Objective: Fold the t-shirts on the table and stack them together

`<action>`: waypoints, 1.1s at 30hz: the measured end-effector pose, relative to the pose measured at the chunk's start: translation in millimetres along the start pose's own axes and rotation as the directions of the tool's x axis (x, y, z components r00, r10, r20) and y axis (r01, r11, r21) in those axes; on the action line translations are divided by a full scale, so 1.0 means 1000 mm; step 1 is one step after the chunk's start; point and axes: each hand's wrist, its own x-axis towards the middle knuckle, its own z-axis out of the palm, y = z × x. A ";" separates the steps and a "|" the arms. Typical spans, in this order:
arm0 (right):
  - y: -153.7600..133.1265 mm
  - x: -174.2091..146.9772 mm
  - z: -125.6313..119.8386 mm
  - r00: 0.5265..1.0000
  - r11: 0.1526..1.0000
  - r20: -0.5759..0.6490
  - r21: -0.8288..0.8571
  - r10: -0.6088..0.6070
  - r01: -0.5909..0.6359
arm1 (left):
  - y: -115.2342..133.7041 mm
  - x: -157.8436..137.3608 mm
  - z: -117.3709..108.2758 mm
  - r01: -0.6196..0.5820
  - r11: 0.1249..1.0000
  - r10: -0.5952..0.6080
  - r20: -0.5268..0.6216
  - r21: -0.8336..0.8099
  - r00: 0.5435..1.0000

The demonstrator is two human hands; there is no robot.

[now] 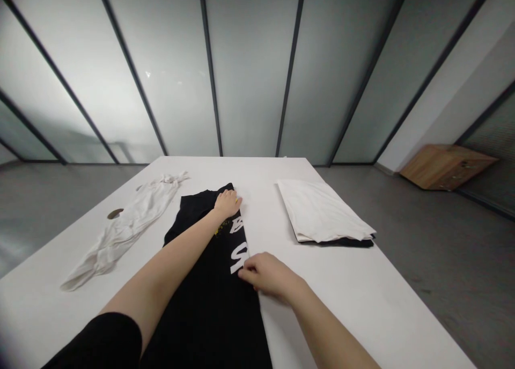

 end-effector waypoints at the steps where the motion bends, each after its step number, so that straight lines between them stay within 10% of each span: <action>1: 0.002 0.003 0.001 0.993 0.999 -0.117 -0.045 -0.032 0.027 | -0.004 0.006 0.003 0.004 1.000 -0.004 0.021 -0.003 1.000; 22: -0.001 0.008 0.010 0.992 0.976 -0.108 -0.212 -0.067 0.043 | -0.040 0.046 0.024 0.222 0.972 -0.217 0.070 -0.081 0.974; 27: -0.001 0.008 0.010 0.991 0.972 -0.113 -0.232 -0.077 0.049 | -0.040 0.041 0.022 0.049 0.999 -0.051 -0.088 -0.017 0.995; 33: 0.000 0.008 0.008 0.991 0.969 -0.089 -0.237 -0.099 0.075 | -0.044 0.050 0.013 0.039 0.999 -0.037 0.091 -0.013 0.995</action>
